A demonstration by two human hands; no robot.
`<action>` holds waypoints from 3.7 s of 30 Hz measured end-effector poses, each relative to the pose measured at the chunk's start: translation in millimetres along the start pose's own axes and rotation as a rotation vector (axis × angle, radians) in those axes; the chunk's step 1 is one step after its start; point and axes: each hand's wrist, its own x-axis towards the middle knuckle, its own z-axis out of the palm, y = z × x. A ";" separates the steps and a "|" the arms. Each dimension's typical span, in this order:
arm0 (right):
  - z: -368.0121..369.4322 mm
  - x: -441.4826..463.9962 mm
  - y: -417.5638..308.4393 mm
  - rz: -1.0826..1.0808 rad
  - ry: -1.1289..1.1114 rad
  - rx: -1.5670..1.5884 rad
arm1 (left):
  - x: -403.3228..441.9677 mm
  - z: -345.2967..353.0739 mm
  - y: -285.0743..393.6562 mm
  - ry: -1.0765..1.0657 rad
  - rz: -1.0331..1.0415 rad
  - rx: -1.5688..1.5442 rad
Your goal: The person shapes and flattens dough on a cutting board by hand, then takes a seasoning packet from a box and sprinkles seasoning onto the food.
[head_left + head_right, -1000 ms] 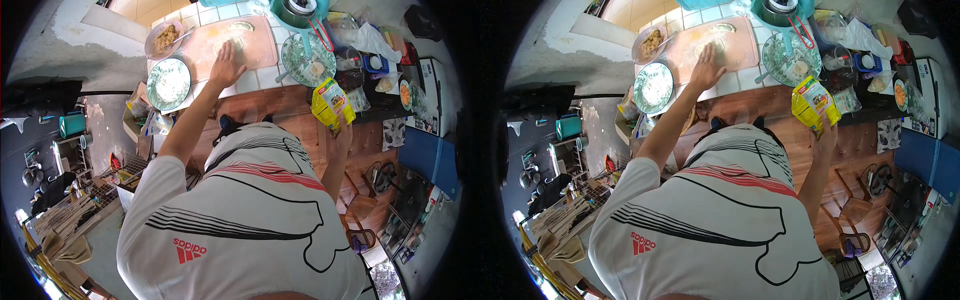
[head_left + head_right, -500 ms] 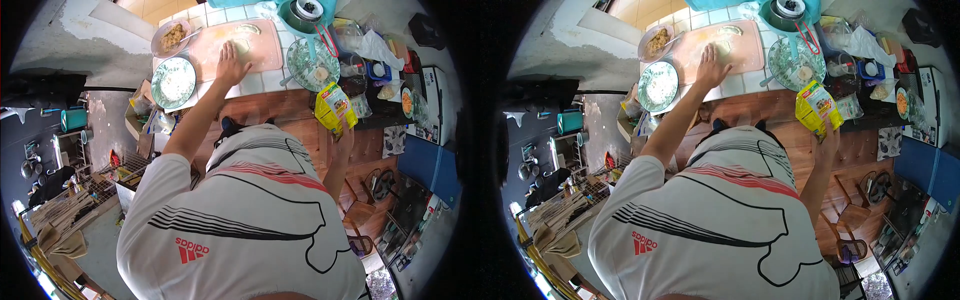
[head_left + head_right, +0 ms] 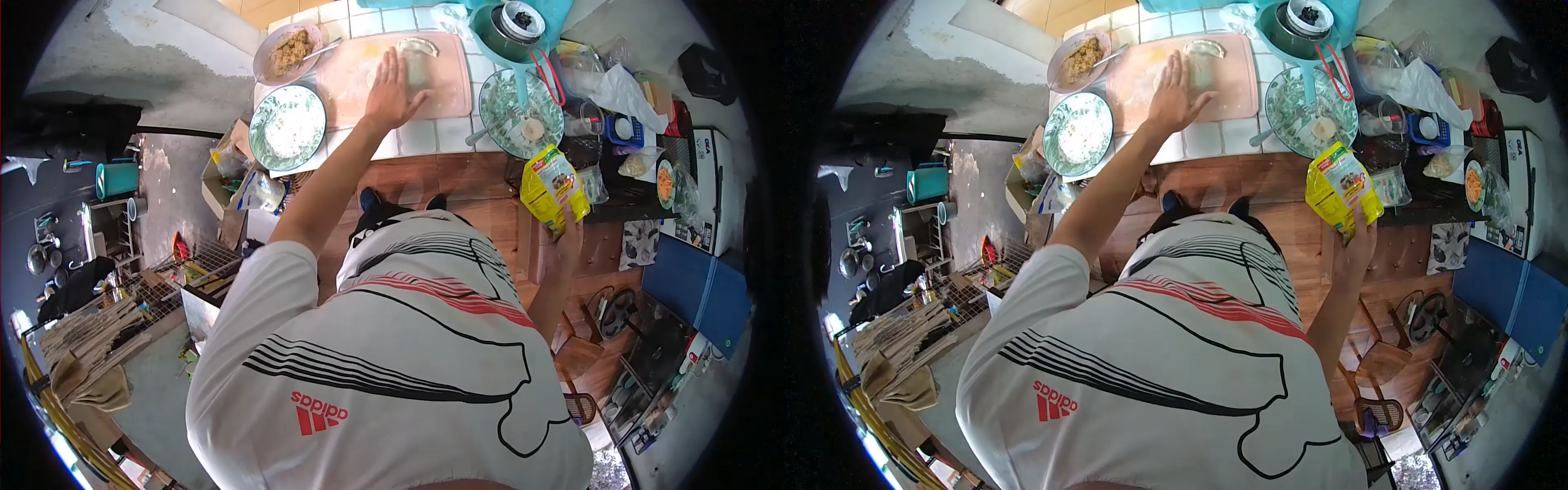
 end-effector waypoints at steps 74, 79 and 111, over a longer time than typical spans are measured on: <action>79.5 13.2 -58.5 -0.421 -0.095 -0.043 | -16.8 -50.2 209.9 -0.465 -0.424 -1.639; 85.8 19.1 -66.4 -0.409 -0.119 -0.036 | -0.8 -42.1 215.0 -0.415 -0.427 -1.577; 489.8 -76.4 134.0 -0.428 -0.662 -0.245 | -170.1 -194.5 -172.9 0.338 -0.792 -1.630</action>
